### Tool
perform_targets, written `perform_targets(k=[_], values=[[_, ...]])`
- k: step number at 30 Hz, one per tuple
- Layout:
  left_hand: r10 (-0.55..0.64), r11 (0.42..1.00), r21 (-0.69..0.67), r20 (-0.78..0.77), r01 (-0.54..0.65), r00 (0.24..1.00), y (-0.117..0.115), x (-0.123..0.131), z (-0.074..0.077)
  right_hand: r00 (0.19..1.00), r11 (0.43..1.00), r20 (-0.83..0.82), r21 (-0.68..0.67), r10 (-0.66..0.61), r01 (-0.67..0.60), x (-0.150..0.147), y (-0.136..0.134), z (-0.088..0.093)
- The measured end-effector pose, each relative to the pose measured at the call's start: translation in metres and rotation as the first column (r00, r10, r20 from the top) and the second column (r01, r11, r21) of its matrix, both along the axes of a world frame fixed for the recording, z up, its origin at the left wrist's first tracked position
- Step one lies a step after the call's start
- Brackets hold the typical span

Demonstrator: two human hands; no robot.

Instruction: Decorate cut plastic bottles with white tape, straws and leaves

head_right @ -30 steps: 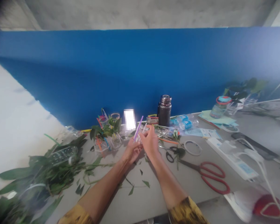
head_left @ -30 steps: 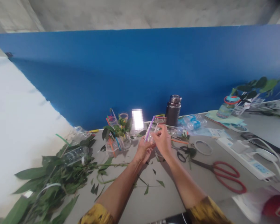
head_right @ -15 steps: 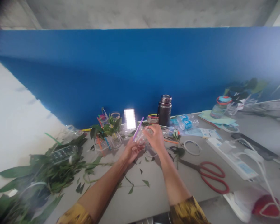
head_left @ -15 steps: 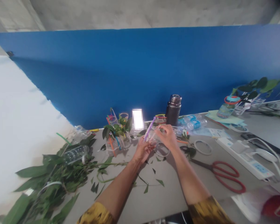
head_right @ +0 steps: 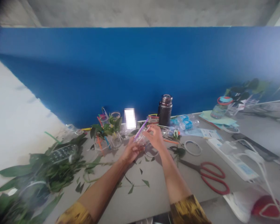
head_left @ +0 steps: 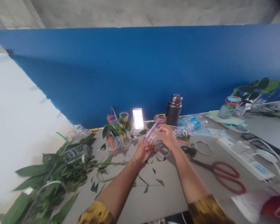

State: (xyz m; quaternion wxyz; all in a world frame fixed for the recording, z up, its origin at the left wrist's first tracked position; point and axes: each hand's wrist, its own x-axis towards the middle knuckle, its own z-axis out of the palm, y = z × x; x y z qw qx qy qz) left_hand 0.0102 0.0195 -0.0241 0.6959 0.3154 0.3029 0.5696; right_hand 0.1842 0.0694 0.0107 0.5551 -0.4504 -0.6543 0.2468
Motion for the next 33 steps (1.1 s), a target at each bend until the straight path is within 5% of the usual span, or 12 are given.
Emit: perform_targets(k=[33], values=[[0.035, 0.999, 0.013, -0.111, -0.033, 0.993, 0.002, 0.002, 0.000, 1.000, 0.997, 0.016, 0.074, 0.011, -0.012, -0.005, -0.011, 0.009]])
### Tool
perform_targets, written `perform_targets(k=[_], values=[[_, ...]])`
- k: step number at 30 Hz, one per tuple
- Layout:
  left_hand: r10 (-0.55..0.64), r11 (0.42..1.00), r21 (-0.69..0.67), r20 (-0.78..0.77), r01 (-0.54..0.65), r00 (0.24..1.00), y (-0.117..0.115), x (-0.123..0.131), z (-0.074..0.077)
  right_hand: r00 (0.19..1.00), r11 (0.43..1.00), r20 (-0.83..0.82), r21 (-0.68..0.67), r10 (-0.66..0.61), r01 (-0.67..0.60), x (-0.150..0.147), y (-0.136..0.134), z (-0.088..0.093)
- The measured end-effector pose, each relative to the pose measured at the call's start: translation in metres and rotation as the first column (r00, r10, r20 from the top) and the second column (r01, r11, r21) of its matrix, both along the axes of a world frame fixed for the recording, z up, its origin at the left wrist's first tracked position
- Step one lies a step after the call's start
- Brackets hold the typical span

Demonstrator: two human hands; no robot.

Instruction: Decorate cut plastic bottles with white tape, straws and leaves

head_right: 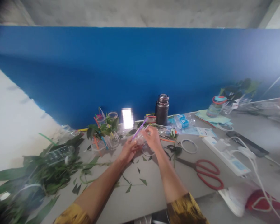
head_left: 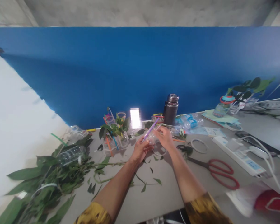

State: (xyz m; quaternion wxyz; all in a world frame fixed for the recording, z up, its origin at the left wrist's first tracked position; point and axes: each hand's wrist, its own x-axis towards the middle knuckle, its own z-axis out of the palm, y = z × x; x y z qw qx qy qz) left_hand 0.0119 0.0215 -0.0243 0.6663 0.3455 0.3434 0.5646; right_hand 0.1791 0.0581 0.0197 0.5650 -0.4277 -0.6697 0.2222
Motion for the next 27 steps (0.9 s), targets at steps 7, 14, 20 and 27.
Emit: perform_targets(k=[7, 14, 20, 27], values=[[0.008, 1.000, -0.006, -0.034, -0.009, 0.999, 0.000, 0.001, -0.002, 0.999, 0.999, -0.022, -0.028, -0.026, 0.025, -0.002, -0.002, -0.003], [0.001, 1.000, 0.000, -0.013, -0.001, 1.000, 0.002, 0.000, -0.007, 0.999, 0.998, 0.003, -0.045, -0.033, 0.033, 0.000, 0.001, -0.004], [-0.053, 0.999, 0.007, 0.043, 0.052, 0.998, 0.001, -0.001, -0.009, 0.999, 0.998, -0.007, -0.054, -0.043, 0.043, -0.002, -0.002, -0.005], [-0.002, 1.000, -0.013, 0.027, 0.002, 1.000, 0.001, -0.001, -0.010, 1.000, 0.999, -0.010, 0.046, -0.019, 0.019, -0.006, -0.005, -0.002]])
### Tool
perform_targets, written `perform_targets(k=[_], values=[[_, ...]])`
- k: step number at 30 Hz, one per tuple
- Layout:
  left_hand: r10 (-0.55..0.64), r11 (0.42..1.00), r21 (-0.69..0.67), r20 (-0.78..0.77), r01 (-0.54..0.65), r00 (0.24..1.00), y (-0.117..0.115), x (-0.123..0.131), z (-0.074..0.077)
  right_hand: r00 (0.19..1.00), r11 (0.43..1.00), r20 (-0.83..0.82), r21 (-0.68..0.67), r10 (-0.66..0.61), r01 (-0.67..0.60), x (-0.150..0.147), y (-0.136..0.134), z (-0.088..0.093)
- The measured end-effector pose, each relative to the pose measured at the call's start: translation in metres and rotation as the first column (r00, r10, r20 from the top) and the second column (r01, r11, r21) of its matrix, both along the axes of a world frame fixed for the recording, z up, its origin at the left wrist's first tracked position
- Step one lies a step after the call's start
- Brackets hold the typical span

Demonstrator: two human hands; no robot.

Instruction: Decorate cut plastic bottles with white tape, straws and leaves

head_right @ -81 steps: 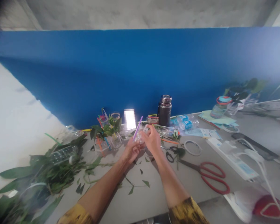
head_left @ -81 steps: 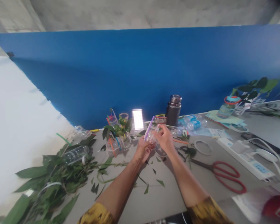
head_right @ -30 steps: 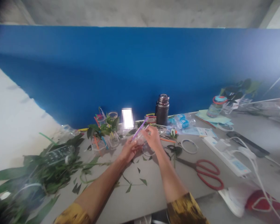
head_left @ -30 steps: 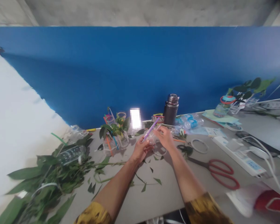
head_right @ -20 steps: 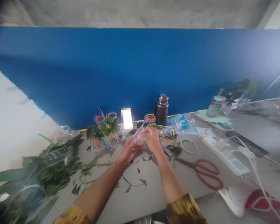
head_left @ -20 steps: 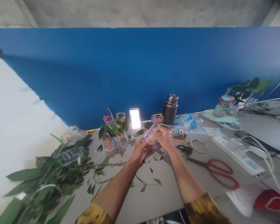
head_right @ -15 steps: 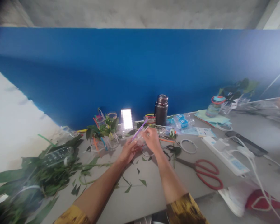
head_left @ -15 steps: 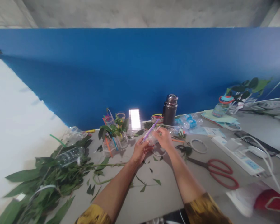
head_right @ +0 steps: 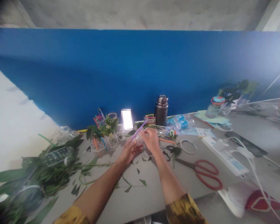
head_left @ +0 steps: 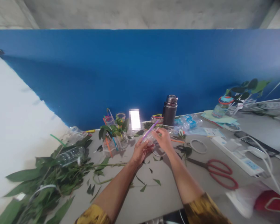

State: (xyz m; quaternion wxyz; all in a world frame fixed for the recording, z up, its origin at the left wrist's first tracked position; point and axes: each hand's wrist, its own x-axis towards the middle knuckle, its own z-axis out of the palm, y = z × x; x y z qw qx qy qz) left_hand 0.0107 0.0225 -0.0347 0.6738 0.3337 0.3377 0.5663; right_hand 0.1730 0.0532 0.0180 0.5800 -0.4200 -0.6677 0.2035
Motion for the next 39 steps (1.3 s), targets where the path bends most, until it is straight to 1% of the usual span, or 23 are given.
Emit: perform_targets(k=[3, 7, 10, 19, 22, 25, 28, 34, 39], values=[[-0.008, 1.000, -0.009, 0.011, 0.008, 1.000, 0.000, 0.000, 0.000, 1.000, 1.000, -0.001, 0.013, -0.010, 0.010, 0.000, 0.001, -0.002], [-0.033, 0.999, -0.005, 0.019, 0.033, 0.999, 0.000, 0.000, 0.000, 0.999, 1.000, 0.043, -0.013, 0.013, -0.012, 0.000, 0.005, -0.007], [-0.029, 1.000, 0.001, 0.017, 0.029, 0.999, 0.001, 0.000, 0.000, 0.999, 1.000, 0.033, -0.024, -0.015, 0.016, 0.001, 0.007, -0.008], [-0.038, 0.999, -0.010, 0.031, 0.038, 0.999, 0.003, -0.002, -0.004, 1.000, 0.995, -0.019, -0.099, -0.005, 0.003, 0.000, 0.000, -0.001], [-0.104, 0.995, 0.016, 0.068, 0.103, 0.992, 0.002, -0.003, -0.003, 0.999, 0.993, -0.042, -0.117, -0.007, 0.002, 0.003, 0.001, -0.003], [-0.165, 0.986, 0.046, 0.081, 0.162, 0.983, 0.002, -0.004, -0.003, 0.993, 0.978, -0.105, -0.206, -0.045, 0.023, 0.008, 0.004, -0.007], [-0.142, 0.989, 0.051, 0.069, 0.139, 0.987, 0.004, -0.005, -0.006, 0.989, 0.964, -0.137, -0.266, -0.049, 0.011, 0.010, 0.005, -0.010], [-0.115, 0.993, 0.036, 0.034, 0.114, 0.993, 0.009, -0.006, -0.013, 0.992, 0.970, -0.127, -0.244, -0.020, -0.012, 0.009, 0.003, -0.011], [-0.101, 0.995, 0.021, 0.045, 0.100, 0.994, 0.008, -0.006, -0.011, 0.992, 0.962, -0.123, -0.271, -0.018, -0.016, 0.009, 0.002, -0.012]])
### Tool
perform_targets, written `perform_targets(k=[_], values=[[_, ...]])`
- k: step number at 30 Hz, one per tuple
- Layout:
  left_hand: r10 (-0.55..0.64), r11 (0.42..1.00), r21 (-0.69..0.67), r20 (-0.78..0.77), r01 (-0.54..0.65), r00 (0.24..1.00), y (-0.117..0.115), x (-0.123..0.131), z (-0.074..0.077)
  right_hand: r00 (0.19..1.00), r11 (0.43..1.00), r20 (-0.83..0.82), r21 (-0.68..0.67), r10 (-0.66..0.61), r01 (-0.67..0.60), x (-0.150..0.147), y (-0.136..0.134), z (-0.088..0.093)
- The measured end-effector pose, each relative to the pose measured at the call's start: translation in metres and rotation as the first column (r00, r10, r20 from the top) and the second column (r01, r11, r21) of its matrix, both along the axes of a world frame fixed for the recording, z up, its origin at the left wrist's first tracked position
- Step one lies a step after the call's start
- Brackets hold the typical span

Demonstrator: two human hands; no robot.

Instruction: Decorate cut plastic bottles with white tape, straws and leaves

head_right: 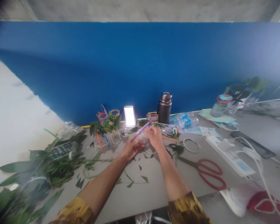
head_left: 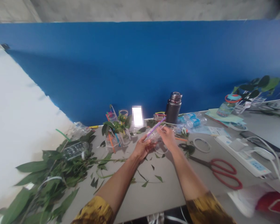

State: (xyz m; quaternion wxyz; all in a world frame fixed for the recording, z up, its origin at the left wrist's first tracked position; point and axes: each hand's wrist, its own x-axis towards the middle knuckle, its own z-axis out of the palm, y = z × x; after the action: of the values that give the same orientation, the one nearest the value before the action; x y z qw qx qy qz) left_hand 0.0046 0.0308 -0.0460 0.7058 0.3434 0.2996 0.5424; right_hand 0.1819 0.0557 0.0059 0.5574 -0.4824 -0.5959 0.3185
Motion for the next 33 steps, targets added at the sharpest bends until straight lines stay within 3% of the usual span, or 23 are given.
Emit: perform_targets(k=[8, 28, 33], values=[[0.003, 1.000, 0.010, -0.005, -0.002, 1.000, -0.002, 0.001, 0.004, 0.999, 0.998, 0.000, -0.049, 0.049, -0.049, 0.000, -0.002, 0.006], [0.032, 0.999, 0.042, -0.053, -0.029, 0.998, 0.001, 0.001, -0.005, 0.993, 0.992, 0.027, -0.039, 0.117, -0.116, 0.003, -0.003, 0.010], [0.029, 0.999, 0.032, -0.036, -0.028, 0.999, 0.001, 0.001, -0.003, 0.996, 0.998, 0.068, -0.018, 0.065, -0.064, 0.002, -0.004, 0.011]])
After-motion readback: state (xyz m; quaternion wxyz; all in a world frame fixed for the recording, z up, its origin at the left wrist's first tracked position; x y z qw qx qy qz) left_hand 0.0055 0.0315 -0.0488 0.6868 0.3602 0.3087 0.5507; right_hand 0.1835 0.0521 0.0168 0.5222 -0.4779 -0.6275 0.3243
